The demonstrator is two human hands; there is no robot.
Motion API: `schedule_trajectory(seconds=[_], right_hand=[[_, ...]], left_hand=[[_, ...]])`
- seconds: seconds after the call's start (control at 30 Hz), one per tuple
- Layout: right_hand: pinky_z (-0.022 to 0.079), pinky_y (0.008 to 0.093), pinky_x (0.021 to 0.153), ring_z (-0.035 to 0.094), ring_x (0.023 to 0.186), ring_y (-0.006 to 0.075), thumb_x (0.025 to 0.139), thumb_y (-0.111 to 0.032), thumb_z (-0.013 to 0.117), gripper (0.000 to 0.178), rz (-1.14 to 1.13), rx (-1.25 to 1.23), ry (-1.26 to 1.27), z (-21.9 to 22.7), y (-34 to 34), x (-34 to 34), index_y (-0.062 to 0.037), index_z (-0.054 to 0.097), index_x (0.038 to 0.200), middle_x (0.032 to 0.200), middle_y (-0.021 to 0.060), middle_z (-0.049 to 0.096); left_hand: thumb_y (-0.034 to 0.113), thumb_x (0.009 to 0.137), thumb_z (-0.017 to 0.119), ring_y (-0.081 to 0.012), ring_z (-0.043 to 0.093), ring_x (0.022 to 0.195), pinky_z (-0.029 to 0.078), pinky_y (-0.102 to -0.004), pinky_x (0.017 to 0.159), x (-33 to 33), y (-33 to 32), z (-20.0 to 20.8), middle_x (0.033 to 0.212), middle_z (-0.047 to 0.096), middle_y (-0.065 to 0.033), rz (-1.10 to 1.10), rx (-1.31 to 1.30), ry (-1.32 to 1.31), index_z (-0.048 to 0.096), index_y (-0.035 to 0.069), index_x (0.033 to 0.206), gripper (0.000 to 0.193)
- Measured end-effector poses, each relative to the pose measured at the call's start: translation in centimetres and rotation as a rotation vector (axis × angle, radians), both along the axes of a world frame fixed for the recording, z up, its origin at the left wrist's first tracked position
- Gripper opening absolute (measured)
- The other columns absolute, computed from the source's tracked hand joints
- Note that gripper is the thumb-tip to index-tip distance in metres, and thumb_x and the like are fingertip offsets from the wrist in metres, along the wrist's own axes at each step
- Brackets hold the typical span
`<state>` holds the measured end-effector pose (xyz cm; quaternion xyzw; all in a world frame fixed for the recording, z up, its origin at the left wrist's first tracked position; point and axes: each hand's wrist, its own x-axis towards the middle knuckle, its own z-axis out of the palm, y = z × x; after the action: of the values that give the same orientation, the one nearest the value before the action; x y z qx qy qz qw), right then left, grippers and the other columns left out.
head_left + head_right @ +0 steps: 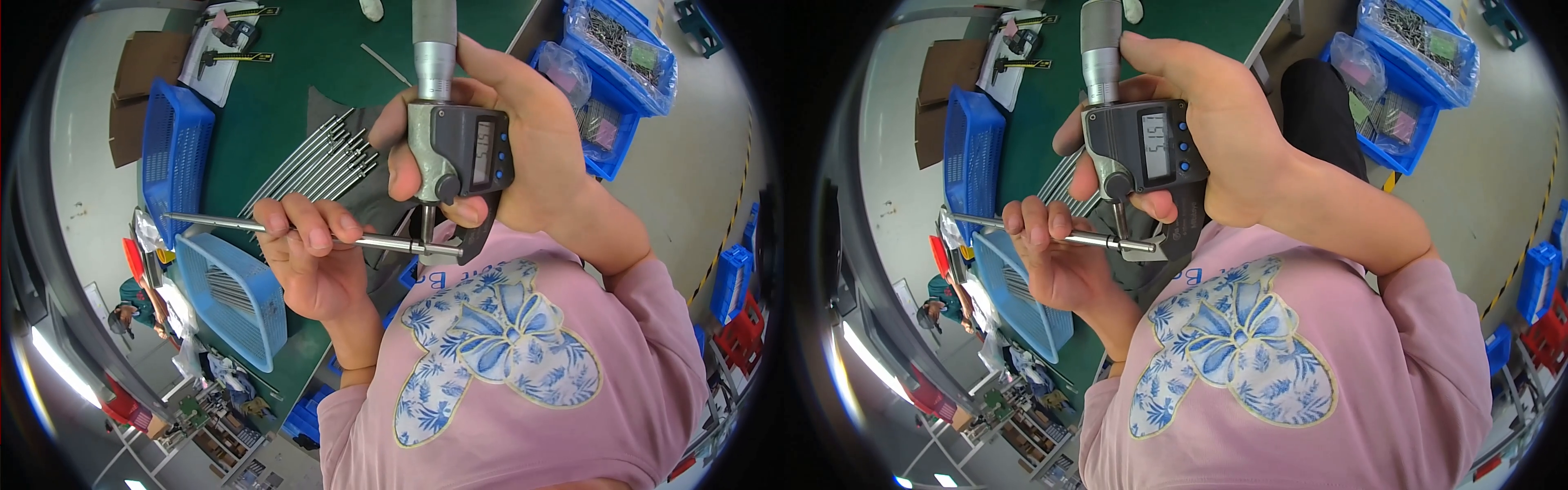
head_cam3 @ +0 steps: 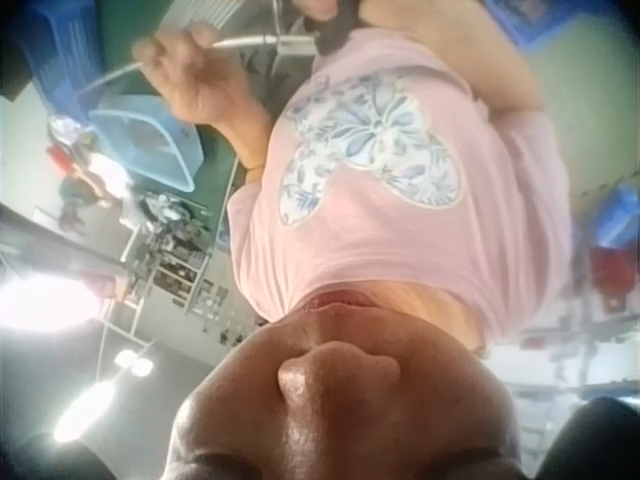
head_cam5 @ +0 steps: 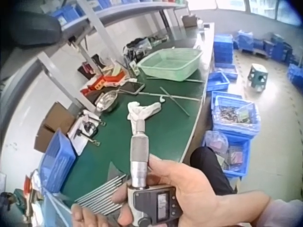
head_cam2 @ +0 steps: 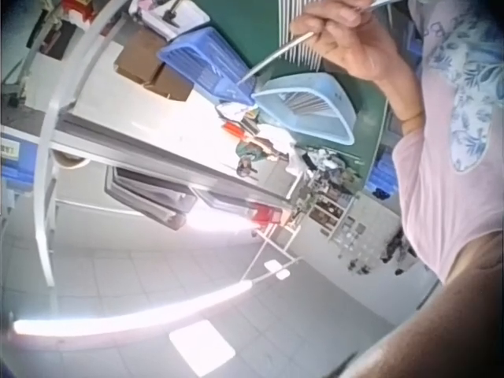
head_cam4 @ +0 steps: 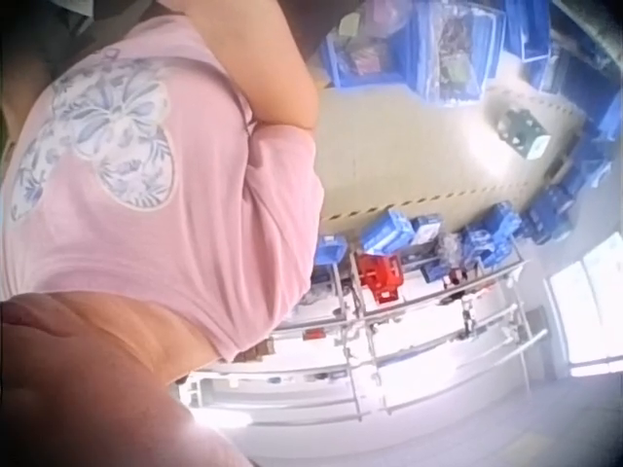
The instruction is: Inspecting metal rods by measuring them with a digital micrometer and using a hand file to deburr or smooth the ends.
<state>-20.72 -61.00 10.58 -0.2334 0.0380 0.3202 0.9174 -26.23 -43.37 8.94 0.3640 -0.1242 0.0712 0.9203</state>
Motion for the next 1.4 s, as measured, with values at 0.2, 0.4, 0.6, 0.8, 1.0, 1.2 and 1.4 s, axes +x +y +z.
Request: schedule_trajectory(seconds=[0.2,0.4,0.6,0.8,1.0,1.2,1.4], right_hand=[[0.037,0.0214,0.032,0.046,0.035,0.0146,0.084,-0.049,0.036,0.058,0.057,0.009,-0.026,-0.3,0.0,0.0,0.006,0.057,0.084,0.065,0.0177,0.06],[0.035,0.0219,0.033,0.046,0.036,0.0134,0.081,-0.049,0.044,0.056,0.088,0.048,-0.002,-0.4,0.0,0.0,0.0047,0.058,0.079,0.063,0.0143,0.06],[0.035,0.0226,0.032,0.047,0.036,0.014,0.084,-0.048,0.039,0.057,0.055,-0.029,-0.052,0.0,0.0,0.0,0.0051,0.057,0.081,0.063,0.0149,0.06],[0.037,0.0208,0.03,0.043,0.031,0.0148,0.089,-0.048,0.025,0.062,0.007,-0.057,-0.049,0.0,-0.1,-0.1,0.0067,0.055,0.089,0.064,0.018,0.059],[0.037,0.021,0.03,0.042,0.03,0.0145,0.09,-0.044,0.024,0.06,-0.013,-0.05,-0.02,0.3,0.1,-0.2,0.0082,0.053,0.088,0.064,0.0194,0.058],[0.037,0.0209,0.03,0.042,0.031,0.015,0.088,-0.047,0.026,0.063,0.01,-0.047,-0.037,0.3,0.1,0.0,0.0092,0.053,0.088,0.065,0.0198,0.058],[0.036,0.021,0.029,0.042,0.031,0.0157,0.086,-0.052,0.029,0.065,0.035,-0.151,0.004,0.8,0.0,-0.4,0.0084,0.053,0.087,0.064,0.0203,0.058]], left_hand=[[0.0,0.084,0.046,-0.0277,0.055,0.076,0.053,-0.0471,0.07,-0.1,-0.3,0.1,0.077,0.047,-0.0097,0.008,-0.011,0.006,0.037,0.005,0.097,0.016],[-0.001,0.084,0.044,-0.0264,0.055,0.074,0.054,-0.046,0.069,-0.1,-0.1,-0.1,0.077,0.047,-0.0091,0.041,-0.009,0.019,0.035,0.005,0.095,0.016],[0.0,0.084,0.044,-0.0266,0.055,0.074,0.054,-0.0459,0.069,-0.1,-0.2,0.1,0.077,0.046,-0.0092,0.047,-0.004,0.034,0.036,0.004,0.097,0.015],[0.002,0.085,0.044,-0.0279,0.055,0.074,0.054,-0.0457,0.069,-0.1,-0.2,0.0,0.076,0.047,-0.0097,0.035,0.012,0.032,0.037,0.004,0.098,0.015],[0.002,0.085,0.044,-0.0279,0.056,0.075,0.054,-0.0449,0.069,-0.2,-0.1,-0.2,0.076,0.048,-0.0103,0.022,0.004,0.022,0.038,0.005,0.099,0.015],[0.003,0.086,0.044,-0.028,0.056,0.074,0.054,-0.0443,0.069,-0.2,0.0,-0.4,0.077,0.048,-0.0109,0.05,0.055,0.028,0.038,0.005,0.099,0.014],[0.003,0.086,0.044,-0.0283,0.057,0.074,0.054,-0.0435,0.069,-0.2,0.2,-0.5,0.077,0.049,-0.0111,0.038,0.029,0.026,0.038,0.005,0.098,0.014]])
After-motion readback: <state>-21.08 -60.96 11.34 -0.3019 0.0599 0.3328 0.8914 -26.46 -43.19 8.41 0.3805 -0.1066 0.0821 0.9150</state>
